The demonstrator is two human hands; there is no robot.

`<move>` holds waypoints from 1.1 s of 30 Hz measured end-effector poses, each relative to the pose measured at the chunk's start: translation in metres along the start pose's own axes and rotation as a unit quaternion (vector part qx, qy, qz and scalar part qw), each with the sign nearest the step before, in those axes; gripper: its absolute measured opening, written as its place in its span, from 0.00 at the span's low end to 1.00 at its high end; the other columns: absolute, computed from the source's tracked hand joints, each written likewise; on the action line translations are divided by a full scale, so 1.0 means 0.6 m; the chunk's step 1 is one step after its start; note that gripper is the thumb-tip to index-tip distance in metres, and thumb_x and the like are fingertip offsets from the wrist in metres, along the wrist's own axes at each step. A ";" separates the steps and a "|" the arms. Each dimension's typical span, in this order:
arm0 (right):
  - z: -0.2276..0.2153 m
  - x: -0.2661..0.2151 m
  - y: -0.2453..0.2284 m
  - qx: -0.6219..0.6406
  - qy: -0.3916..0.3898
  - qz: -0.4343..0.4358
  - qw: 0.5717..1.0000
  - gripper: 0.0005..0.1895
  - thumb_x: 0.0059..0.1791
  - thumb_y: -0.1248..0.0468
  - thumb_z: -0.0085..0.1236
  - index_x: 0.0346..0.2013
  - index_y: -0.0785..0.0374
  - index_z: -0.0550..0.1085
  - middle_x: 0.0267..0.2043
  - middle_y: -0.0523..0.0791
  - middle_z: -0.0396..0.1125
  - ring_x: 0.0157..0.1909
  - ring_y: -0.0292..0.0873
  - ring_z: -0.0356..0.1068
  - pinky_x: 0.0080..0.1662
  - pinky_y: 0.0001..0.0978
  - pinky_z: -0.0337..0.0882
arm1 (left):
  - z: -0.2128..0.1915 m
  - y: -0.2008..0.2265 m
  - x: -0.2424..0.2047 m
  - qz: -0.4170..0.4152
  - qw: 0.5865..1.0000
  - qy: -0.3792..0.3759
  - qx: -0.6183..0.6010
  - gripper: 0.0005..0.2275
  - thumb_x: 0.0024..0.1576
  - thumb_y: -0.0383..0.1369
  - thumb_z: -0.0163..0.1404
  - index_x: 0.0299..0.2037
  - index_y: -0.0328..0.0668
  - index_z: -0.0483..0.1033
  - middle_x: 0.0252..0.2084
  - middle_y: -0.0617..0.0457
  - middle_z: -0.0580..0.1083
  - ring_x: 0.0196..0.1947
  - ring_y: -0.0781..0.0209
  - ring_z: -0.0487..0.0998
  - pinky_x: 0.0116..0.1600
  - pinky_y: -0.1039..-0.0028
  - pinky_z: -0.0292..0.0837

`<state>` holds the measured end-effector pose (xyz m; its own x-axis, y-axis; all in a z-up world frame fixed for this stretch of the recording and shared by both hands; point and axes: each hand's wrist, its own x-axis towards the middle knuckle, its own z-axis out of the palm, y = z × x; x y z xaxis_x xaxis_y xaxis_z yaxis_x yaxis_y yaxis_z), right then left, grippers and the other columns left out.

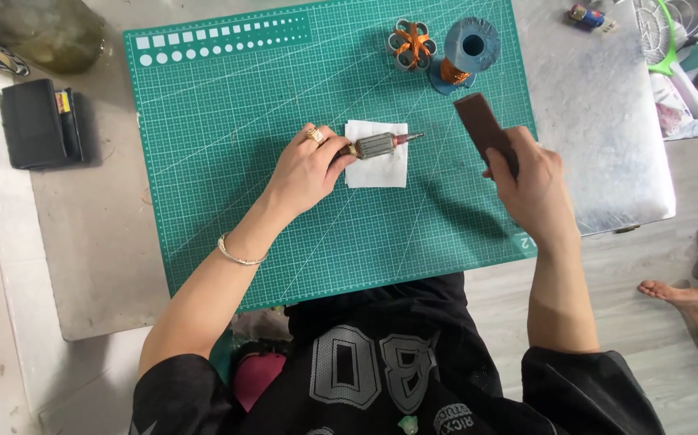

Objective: The person holds a small metal object wrapped in a white cloth and uses a sanding block to smooth its surface. They repeatedly rub the sanding block against the metal object, rotating it to work on different sides.

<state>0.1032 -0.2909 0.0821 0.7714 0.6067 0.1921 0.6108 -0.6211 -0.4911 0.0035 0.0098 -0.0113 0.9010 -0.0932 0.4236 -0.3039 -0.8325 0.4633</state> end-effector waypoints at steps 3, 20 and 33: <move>0.013 0.005 -0.019 0.015 -0.040 -0.004 0.999 0.13 0.51 0.68 0.51 0.50 0.61 0.70 0.24 0.45 0.69 0.34 0.50 0.71 0.41 0.40 0.68 | -0.004 0.006 -0.003 -0.003 1.000 -0.008 -0.011 0.10 0.59 0.37 0.47 0.40 0.39 0.74 0.33 0.51 0.68 0.35 0.55 0.69 0.42 0.70 0.67; 0.028 0.017 -0.038 -0.006 -0.101 0.059 0.993 0.32 0.41 0.58 0.62 0.57 0.67 0.66 0.37 0.54 0.65 0.38 0.57 0.68 0.40 0.43 0.70 | -0.023 0.022 -0.005 -0.008 0.999 -0.032 -0.027 0.11 0.57 0.39 0.51 0.39 0.38 0.74 0.33 0.48 0.69 0.36 0.51 0.71 0.46 0.66 0.68; -0.005 0.032 -0.031 0.079 -0.069 0.044 0.994 0.17 0.46 0.58 0.60 0.27 0.70 0.70 0.21 0.54 0.66 0.26 0.52 0.69 0.28 0.40 0.68 | -0.024 0.016 -0.002 -0.020 0.998 -0.047 -0.042 0.12 0.55 0.40 0.52 0.40 0.40 0.74 0.34 0.49 0.70 0.37 0.53 0.72 0.47 0.69 0.68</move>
<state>0.1075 -0.2692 0.0976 0.7820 0.6226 0.0298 0.4983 -0.5957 -0.6300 -0.0052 0.0102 0.0038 0.9371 -0.1145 0.3298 -0.2878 -0.7881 0.5441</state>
